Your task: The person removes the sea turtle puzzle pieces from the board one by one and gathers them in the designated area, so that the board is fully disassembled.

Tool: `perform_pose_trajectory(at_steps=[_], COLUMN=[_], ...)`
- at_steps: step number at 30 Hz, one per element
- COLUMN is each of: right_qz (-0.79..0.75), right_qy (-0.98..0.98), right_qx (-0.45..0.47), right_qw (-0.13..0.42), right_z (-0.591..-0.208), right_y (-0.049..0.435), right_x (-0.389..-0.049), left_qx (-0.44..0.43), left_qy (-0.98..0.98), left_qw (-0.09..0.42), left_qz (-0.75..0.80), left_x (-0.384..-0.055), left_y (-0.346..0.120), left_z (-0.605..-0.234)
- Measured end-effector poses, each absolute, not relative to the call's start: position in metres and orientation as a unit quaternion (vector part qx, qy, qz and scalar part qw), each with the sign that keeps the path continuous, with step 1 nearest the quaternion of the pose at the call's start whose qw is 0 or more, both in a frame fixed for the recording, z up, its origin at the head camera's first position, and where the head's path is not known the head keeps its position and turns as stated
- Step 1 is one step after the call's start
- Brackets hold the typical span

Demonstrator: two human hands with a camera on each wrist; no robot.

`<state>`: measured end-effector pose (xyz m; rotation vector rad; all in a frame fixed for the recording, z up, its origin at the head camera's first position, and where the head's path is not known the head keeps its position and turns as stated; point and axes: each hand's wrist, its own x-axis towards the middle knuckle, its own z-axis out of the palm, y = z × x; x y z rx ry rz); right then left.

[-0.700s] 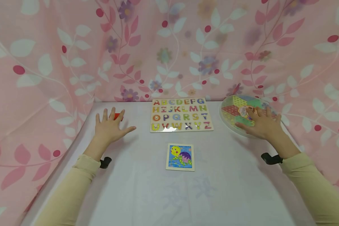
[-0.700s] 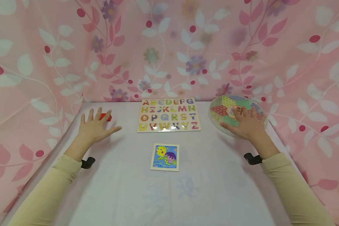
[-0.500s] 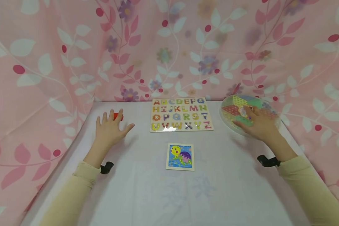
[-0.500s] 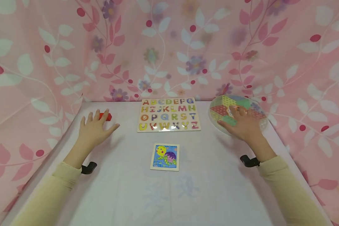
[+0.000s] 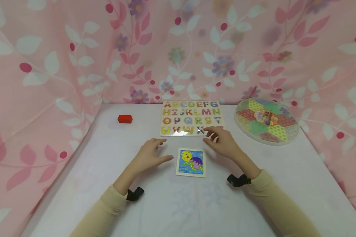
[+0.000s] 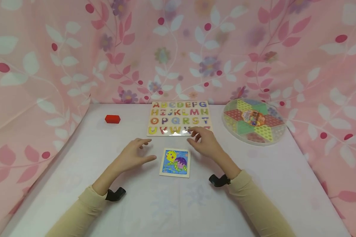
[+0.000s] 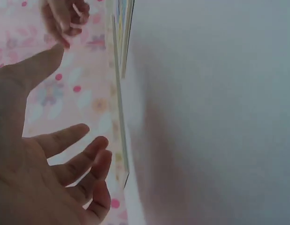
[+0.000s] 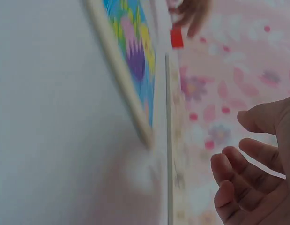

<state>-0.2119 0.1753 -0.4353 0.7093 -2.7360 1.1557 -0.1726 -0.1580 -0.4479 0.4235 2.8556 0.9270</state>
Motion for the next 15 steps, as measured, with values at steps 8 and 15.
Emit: perform_pose_trajectory(at_steps=[8, 15], right_qz=[0.432, 0.429], right_qy=[-0.867, -0.865], right_qx=[0.248, 0.253], right_qw=[-0.028, -0.058], right_z=[-0.449, -0.462], right_y=[0.121, 0.106], right_x=[-0.209, -0.21], left_qx=[0.213, 0.28], left_qy=[0.925, 0.932], left_qw=[0.086, 0.07], left_qz=[0.302, 0.22], left_x=[-0.175, -0.172], left_y=[-0.138, -0.134], left_z=[-0.476, -0.484])
